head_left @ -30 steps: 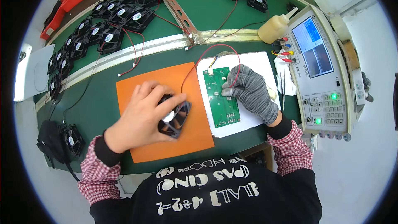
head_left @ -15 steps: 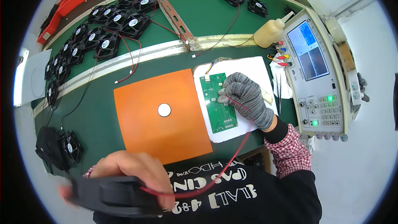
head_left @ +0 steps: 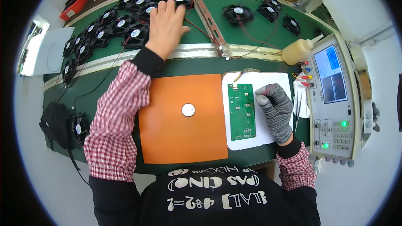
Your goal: The person repeatedly picks up small black cooling fans from a tray, connects them to a green circuit board using red and black wires, and places them back on the tray. This process is repeated for multiple fans in a continuous loop.
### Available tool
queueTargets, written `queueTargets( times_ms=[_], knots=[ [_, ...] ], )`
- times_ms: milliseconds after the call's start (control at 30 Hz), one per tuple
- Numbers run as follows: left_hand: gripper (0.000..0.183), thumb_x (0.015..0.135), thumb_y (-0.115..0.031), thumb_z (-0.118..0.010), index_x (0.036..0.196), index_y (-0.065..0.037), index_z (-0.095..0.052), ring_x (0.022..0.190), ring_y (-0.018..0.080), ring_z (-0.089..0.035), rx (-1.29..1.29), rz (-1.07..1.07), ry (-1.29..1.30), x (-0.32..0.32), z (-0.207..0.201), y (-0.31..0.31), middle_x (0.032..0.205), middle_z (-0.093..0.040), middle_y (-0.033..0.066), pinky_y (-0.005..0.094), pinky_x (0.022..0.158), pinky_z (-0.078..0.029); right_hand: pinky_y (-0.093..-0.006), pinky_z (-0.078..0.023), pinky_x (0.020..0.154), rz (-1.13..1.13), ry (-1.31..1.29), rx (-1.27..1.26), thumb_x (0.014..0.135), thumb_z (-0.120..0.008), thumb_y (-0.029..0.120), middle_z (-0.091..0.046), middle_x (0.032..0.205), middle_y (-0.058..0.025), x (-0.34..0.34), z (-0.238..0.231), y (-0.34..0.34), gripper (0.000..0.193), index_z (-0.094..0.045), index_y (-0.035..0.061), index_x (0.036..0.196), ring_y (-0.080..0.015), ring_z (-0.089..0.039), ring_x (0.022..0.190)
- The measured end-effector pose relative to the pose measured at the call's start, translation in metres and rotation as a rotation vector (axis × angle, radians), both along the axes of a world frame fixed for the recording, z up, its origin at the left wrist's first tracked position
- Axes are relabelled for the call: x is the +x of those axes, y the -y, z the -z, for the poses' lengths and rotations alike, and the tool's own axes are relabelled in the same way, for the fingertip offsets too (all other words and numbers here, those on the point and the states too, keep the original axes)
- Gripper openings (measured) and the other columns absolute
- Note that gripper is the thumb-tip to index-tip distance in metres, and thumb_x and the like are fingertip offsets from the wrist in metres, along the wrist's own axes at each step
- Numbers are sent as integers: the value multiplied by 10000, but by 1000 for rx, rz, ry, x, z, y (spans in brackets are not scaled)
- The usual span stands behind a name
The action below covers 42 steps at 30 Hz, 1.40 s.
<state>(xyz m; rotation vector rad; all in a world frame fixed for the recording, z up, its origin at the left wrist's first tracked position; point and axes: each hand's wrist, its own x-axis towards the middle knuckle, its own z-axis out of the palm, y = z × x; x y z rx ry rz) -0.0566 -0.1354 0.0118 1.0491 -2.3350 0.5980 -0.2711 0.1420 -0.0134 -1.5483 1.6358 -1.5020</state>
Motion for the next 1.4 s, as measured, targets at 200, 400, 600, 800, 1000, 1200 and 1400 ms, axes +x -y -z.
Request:
queueTargets(
  times_ms=[200, 400, 600, 800, 1000, 1200, 1400],
  knots=[
    [144, 716, -153, -696, 644, -98, -584, 798, 248, -473, 56, 484, -74, 0, -18, -60, 787, -479, 57, 401, 670, -358, -376, -546, 820, 77, -488, -155, 810, -779, 167, -631, 1135, -151, 1, -18, -9, 393, -615, 37, 1143, -249, -655, 942],
    [136, 627, -161, -631, 715, -144, -529, 776, 153, -571, -183, 949, -33, 50, -43, -201, 759, -509, 7, 311, 763, -469, -418, -547, 793, -348, -740, -254, 693, -690, 31, -594, 1099, -173, 40, -42, -15, 531, -605, 68, 1216, -329, -637, 938],
    [156, 870, 25, -655, 775, 46, -533, 767, 187, -445, -38, 126, -542, 105, -75, -128, 854, -474, 73, 301, 651, -358, -375, -490, 637, 58, -906, -158, 709, -664, -11, -566, 872, -85, -3, -46, -2, 293, -708, 105, 974, -286, -580, 828],
    [246, 771, -97, -764, 728, 12, -548, 686, 228, -489, 159, 423, -296, 85, -31, -176, 802, -476, 93, 329, 571, -396, -310, -517, 723, -103, -124, 212, 760, -761, 34, -644, 836, -73, -3, -20, 2, 171, -739, 52, 928, -192, -648, 815],
    [531, 561, -297, -887, 932, -41, -605, 762, 286, -558, 762, 532, -85, 64, -27, -207, 925, -526, 101, 364, 616, -472, -312, -527, 746, -128, -192, 180, 721, -791, 47, -632, 863, -75, -1, -5, 2, 171, -719, 32, 875, -207, -643, 810],
    [979, 486, -326, -917, 1326, -40, -503, 1134, 351, -463, 777, 528, 71, 69, -44, -183, 1211, -504, 153, 448, 981, -376, -349, -517, 789, -173, -242, 214, 707, -795, 66, -618, 879, -100, -7, -4, 3, 174, -708, 21, 851, -255, -622, 861],
    [964, 527, -304, -914, 1340, -9, -488, 1076, 350, -537, 407, 563, -10, 78, -36, -193, 1196, -561, 151, 447, 933, -442, -361, -509, 788, -185, -240, 132, 691, -799, 75, -599, 854, -103, -5, 4, 4, 173, -681, 21, 804, -278, -605, 847]
  ],
)
